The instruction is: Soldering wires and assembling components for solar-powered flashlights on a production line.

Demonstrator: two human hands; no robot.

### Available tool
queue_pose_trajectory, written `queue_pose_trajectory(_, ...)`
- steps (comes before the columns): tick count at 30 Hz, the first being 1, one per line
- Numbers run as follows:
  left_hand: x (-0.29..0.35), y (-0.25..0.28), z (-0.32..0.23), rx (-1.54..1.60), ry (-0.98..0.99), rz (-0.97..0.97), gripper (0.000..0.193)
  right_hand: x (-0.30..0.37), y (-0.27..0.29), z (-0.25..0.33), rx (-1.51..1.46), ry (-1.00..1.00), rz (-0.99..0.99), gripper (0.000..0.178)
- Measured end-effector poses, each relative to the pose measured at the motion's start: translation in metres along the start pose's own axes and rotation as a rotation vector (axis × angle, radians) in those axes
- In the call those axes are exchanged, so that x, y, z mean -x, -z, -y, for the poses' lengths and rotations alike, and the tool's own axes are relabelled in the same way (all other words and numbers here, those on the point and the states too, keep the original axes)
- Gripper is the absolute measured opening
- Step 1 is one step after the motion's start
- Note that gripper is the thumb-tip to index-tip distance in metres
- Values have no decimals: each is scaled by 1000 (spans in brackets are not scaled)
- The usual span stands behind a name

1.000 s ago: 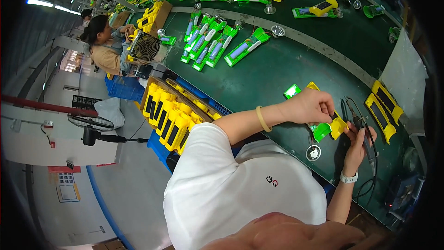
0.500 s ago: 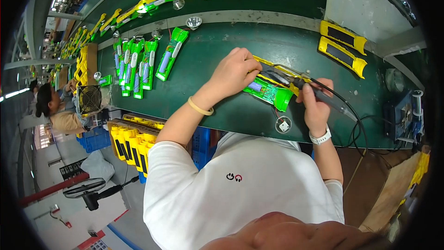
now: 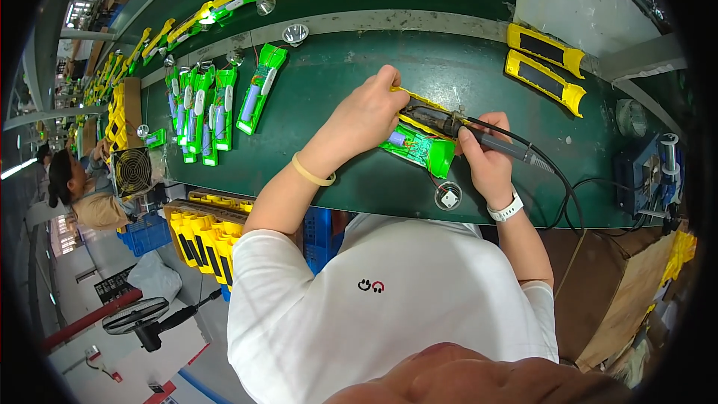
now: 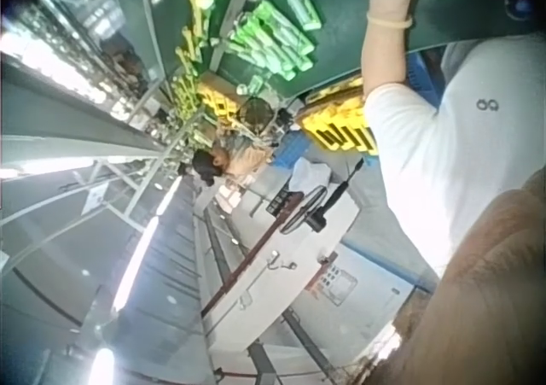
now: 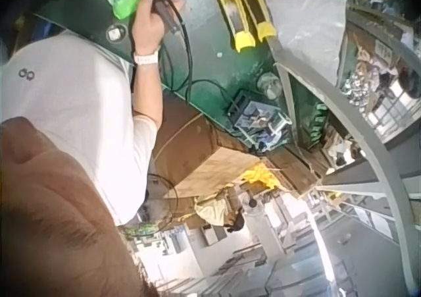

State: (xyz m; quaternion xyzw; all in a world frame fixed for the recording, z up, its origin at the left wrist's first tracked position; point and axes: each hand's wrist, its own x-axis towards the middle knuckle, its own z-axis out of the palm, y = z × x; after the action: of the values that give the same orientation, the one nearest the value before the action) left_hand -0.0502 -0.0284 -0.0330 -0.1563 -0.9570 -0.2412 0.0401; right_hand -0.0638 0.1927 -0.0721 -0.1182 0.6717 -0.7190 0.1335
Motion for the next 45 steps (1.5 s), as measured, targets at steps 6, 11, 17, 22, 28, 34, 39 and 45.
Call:
queue_pose_trajectory(6, 0, -1, 0, -21, 0, -10, 10, -2, 0, -2, -8, -27, 19, 22)
queue_pose_trajectory(11, 0, -2, 0, -45, -3, -3, 9, -4, -1, 0, 28, -21, 23, 22)
queue_pose_trajectory(17, 0, -1, -3, -53, 28, 39, 10, 6, 9, 10, -148, -19, -25, 20)
queue_pose_trajectory(22, 2, -2, -3, -75, 27, 19, 9, -5, 106, 11, -208, 177, -468, 17)
queue_pose_trajectory(28, -2, -2, -5, -99, 10, 33, 8, -25, 171, -8, -146, 218, -394, 28)
queue_pose_trajectory(34, -13, 10, -3, -64, -49, -43, 18, -7, 149, -3, -314, 227, -262, 26)
queue_pose_trajectory(39, -21, 7, 25, -130, -354, 16, 21, 12, 108, -6, -432, 126, -226, 27)
queue_pose_trajectory(45, 35, 14, 12, 176, -335, 212, 38, 18, 100, -14, -331, 126, -255, 27)
